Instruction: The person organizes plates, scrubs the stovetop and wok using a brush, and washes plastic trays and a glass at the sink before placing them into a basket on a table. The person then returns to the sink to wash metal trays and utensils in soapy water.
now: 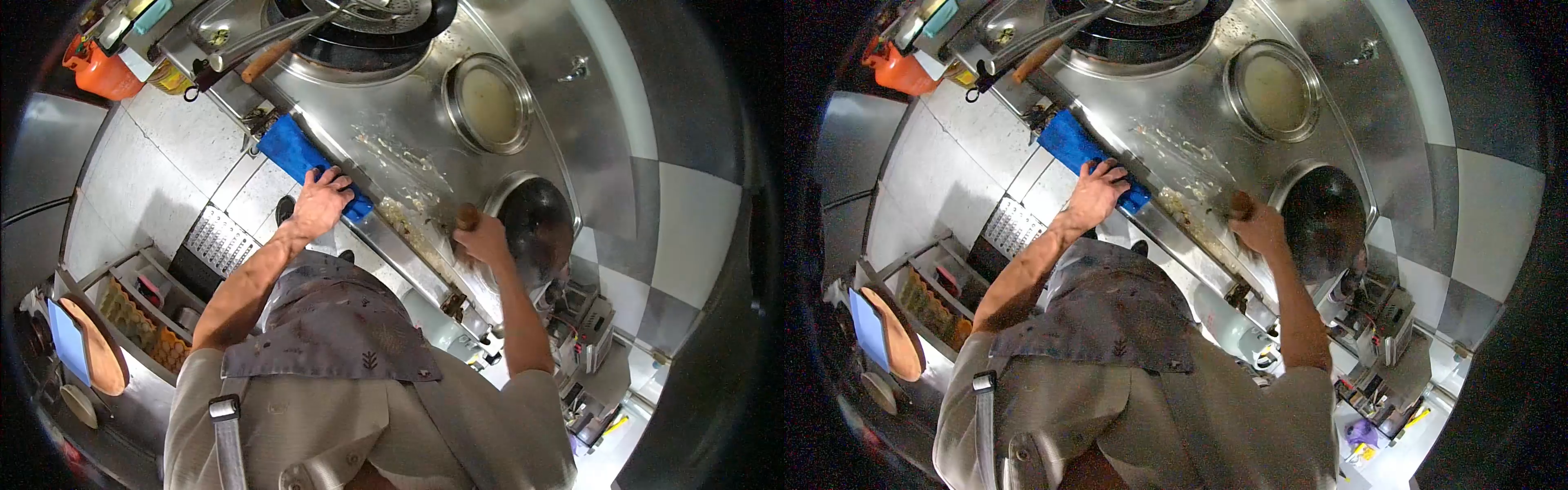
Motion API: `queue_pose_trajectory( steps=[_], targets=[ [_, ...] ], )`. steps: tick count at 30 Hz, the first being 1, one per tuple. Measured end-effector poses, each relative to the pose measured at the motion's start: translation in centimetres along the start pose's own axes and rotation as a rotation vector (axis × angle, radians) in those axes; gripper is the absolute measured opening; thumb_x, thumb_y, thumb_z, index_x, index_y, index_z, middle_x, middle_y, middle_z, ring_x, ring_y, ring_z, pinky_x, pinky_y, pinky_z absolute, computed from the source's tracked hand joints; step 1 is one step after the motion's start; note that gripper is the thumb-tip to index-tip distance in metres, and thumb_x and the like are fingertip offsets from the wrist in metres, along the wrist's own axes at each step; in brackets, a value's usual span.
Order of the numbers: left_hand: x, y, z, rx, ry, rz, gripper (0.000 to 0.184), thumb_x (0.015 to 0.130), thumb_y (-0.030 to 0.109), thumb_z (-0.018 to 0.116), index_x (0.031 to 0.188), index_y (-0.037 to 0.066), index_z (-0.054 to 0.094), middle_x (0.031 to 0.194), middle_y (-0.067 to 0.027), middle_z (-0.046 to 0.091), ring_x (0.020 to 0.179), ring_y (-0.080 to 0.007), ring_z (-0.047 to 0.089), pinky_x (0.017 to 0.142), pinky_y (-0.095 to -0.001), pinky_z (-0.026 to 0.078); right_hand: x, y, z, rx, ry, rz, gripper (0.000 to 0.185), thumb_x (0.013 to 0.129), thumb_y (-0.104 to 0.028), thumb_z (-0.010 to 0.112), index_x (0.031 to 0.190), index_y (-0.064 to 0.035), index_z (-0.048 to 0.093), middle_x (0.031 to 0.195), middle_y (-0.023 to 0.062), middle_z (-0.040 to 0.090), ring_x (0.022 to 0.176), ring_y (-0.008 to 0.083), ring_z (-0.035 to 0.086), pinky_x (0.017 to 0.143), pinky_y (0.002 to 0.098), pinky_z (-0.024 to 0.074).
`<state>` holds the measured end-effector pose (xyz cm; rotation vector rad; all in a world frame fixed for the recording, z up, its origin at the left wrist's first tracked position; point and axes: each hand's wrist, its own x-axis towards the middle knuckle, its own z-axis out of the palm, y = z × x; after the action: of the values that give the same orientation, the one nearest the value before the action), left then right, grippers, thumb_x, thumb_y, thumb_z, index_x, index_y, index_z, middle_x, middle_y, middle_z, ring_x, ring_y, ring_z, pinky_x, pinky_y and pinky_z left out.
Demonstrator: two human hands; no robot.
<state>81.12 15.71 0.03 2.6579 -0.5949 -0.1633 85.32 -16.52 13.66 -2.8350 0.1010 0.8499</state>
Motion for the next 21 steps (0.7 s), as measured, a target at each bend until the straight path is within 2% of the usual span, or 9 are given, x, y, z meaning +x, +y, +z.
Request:
queue_pose_trajectory(
  steps=[4,7,8,12,13,15,17,20,21],
  targets=[
    [-0.2,-0.2,0.2,0.064,0.049,0.016,0.029,0.081,0.016,0.058,0.108,0.012,0.069,0.127,-0.0037,0.058,0.127,-0.0247,0.046,0.101,-0.0468,0.036,3.9,-12.6,0.1,0.107,0.052,-0.251,0.041,0.073,-0.035,0.065,0.095,-0.0013,0.067,0.092,0.0230,0.068,0.086,0.0375,0.067,0.077,0.0449,0.0522],
    [-0.3,0.1,-0.3,-0.092,0.187,0.043,0.029,0.081,0.015,0.058,0.108,0.012,0.069,0.121,-0.0053,0.058,0.119,-0.0249,0.048,0.097,-0.0456,0.037,7.2,-20.6,-1.5,0.070,0.124,-0.371,0.047,0.068,-0.037,0.069,0.085,0.0066,0.066,0.078,0.0283,0.065,0.076,0.0397,0.067,0.069,0.0439,0.0530],
    [-0.1,0.0,-0.4,-0.072,0.160,0.054,0.028,0.080,0.015,0.058,0.106,0.012,0.068,0.116,-0.0057,0.058,0.114,-0.0249,0.049,0.095,-0.0450,0.037,6.6,-22.3,-3.4,0.080,0.119,-0.365,0.043,0.070,-0.036,0.071,0.078,0.0068,0.068,0.072,0.0257,0.067,0.072,0.0333,0.070,0.063,0.0396,0.0546],
    [0.5,-0.5,-0.1,-0.033,-0.010,0.030,0.024,0.078,0.014,0.058,0.100,0.011,0.068,0.104,-0.0052,0.056,0.104,-0.0246,0.049,0.092,-0.0435,0.037,5.6,-15.0,-4.7,0.252,0.107,-0.262,0.029,0.078,-0.027,0.071,0.096,-0.0038,0.068,0.084,0.0101,0.069,0.064,0.0126,0.066,0.055,0.0325,0.0542],
    [0.3,-0.6,0.0,-0.040,-0.012,0.029,0.024,0.078,0.014,0.058,0.100,0.011,0.068,0.104,-0.0052,0.056,0.104,-0.0246,0.049,0.092,-0.0435,0.037,4.8,-12.0,-4.7,0.063,0.197,-0.548,0.043,0.068,-0.038,0.072,0.087,0.0006,0.066,0.079,0.0217,0.068,0.074,0.0325,0.069,0.067,0.0444,0.0531],
    [-0.5,-1.4,0.0,-0.118,0.019,0.115,0.024,0.073,0.010,0.061,0.097,0.010,0.067,0.101,-0.0052,0.055,0.102,-0.0246,0.049,0.090,-0.0422,0.037,1.7,-5.7,-3.9,0.205,-0.031,-0.129,0.045,0.069,-0.038,0.072,0.095,-0.0022,0.065,0.085,0.0204,0.068,0.079,0.0344,0.068,0.071,0.0450,0.0531],
    [-0.7,-2.0,0.1,-0.204,0.092,0.178,0.027,0.067,0.007,0.064,0.093,0.009,0.065,0.097,-0.0054,0.054,0.100,-0.0248,0.049,0.089,-0.0410,0.037,0.0,-1.1,-1.1,0.048,-0.124,0.048,0.044,0.069,-0.038,0.074,0.093,-0.0022,0.066,0.082,0.0212,0.068,0.078,0.0355,0.068,0.070,0.0451,0.0534],
    [-0.8,-2.2,0.3,-0.179,0.107,0.148,0.028,0.066,0.008,0.064,0.094,0.009,0.065,0.097,-0.0058,0.055,0.102,-0.0250,0.049,0.089,-0.0406,0.038,0.6,0.5,2.8,-0.039,-0.341,0.111,0.045,0.069,-0.040,0.074,0.091,-0.0018,0.067,0.081,0.0217,0.067,0.078,0.0341,0.067,0.072,0.0461,0.0516],
    [-1.0,-2.3,0.4,-0.166,0.093,0.130,0.029,0.065,0.009,0.065,0.094,0.009,0.065,0.098,-0.0064,0.055,0.103,-0.0253,0.048,0.089,-0.0400,0.038,1.0,-2.0,3.1,-0.088,-0.270,0.025,0.042,0.069,-0.037,0.074,0.091,-0.0024,0.067,0.081,0.0200,0.067,0.077,0.0327,0.067,0.072,0.0456,0.0512]
  ],
)
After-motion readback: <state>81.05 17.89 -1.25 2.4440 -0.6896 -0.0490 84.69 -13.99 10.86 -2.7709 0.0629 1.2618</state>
